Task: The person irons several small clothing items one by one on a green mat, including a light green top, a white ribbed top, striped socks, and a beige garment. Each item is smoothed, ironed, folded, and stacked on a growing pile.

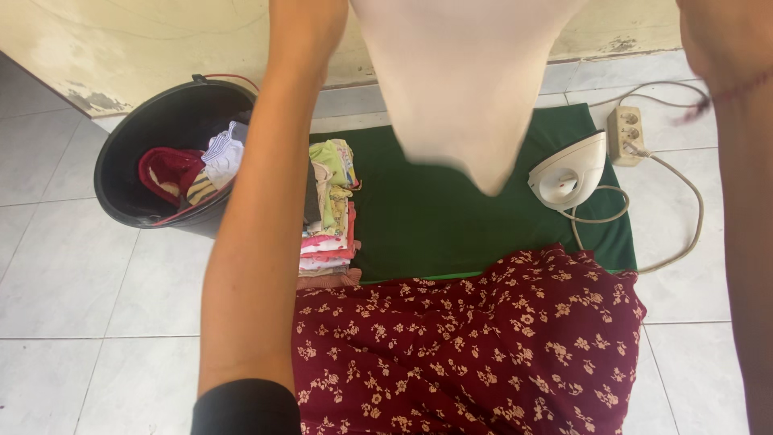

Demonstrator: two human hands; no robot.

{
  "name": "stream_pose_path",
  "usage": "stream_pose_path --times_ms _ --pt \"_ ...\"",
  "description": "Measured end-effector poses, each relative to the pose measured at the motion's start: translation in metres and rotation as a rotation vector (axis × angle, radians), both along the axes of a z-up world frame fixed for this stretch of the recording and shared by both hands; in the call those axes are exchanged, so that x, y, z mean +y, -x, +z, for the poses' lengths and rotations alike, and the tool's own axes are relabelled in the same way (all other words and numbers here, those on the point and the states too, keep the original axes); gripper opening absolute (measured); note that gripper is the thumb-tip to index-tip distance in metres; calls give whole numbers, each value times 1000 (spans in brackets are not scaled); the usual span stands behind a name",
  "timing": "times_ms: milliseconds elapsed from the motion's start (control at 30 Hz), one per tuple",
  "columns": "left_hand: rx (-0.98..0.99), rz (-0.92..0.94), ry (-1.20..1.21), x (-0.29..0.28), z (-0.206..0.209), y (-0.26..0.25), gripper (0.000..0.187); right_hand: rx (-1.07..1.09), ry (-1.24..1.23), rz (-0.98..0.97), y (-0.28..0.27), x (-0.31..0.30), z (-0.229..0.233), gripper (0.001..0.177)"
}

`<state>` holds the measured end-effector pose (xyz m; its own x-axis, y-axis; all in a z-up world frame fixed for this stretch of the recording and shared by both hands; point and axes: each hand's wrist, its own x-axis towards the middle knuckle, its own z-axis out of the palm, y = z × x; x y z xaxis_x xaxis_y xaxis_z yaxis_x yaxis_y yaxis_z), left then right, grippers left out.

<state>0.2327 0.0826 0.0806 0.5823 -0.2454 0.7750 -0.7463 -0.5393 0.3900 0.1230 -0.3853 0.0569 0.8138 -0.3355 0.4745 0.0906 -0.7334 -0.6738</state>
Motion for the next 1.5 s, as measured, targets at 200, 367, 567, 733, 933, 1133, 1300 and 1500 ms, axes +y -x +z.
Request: stream_pose_path --times_ms 200,367,567,733,933,1133,1300,1500 --pt "391 -129 333 15 -122 105 27 53 -503 516 109 112 -83 26" --pt "1144 194 1374 -25 -265 206 62 256 -120 525 162 205 -200 21" --pt "1570 407 1292 -63 -332 252 91 640 126 736 168 228 -228 18" --pt "1195 397 857 -71 -324 261 98 794 -23 643 123 154 -275 37" --pt "1458 342 449 -68 -309 278 70 154 -519 -544 25 -2 -302 99" --pt "1156 472 536 -76 -319 293 76 394 -488 -303 -4 -45 -313 55" --pt "1303 496 600 -76 -317 294 53 368 153 -191 -17 14 -275 54" --pt "1251 518 579 -88 -300 286 60 461 526 299 -10 156 -250 57"
